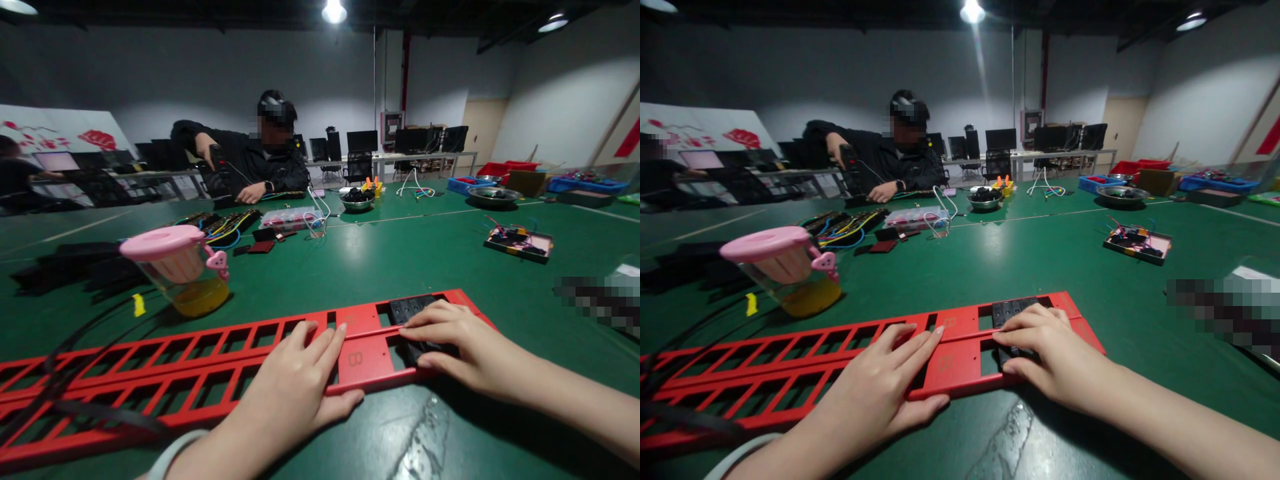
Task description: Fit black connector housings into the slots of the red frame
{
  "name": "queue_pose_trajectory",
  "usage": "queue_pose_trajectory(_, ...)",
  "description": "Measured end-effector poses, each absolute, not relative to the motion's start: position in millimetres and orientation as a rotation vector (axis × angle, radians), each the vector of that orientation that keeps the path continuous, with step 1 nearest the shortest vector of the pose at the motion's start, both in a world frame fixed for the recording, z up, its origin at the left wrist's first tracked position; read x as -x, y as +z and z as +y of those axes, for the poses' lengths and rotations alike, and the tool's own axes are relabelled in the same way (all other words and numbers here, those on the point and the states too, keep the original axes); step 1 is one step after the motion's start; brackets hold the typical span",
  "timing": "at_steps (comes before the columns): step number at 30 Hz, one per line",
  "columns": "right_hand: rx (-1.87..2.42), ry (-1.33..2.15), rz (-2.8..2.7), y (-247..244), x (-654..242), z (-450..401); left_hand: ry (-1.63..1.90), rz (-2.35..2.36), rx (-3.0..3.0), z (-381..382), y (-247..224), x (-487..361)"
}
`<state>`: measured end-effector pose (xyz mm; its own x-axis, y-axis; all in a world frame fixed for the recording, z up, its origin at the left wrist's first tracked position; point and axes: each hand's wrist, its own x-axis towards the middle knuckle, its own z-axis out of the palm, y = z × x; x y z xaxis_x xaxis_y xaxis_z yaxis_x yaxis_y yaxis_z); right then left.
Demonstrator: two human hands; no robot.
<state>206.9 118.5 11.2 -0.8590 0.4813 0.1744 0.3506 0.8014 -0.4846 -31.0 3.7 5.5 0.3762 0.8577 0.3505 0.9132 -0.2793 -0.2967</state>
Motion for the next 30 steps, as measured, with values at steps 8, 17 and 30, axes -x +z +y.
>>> queue_pose_trajectory(8, 0.593, 0.731, -2.625, 2, -208, 124, -0.173, -1.541, 2.196, 4, 5, 31)
queue_pose_trajectory(17, 0.532, 0.600, -2.706, 8, -210, 122, -0.168, -1.538, 2.197, 5, 5, 31)
queue_pose_trajectory(30, 0.409, 0.429, -2.770, 12, -210, 120, -0.179, -1.534, 2.209, 4, 5, 31)
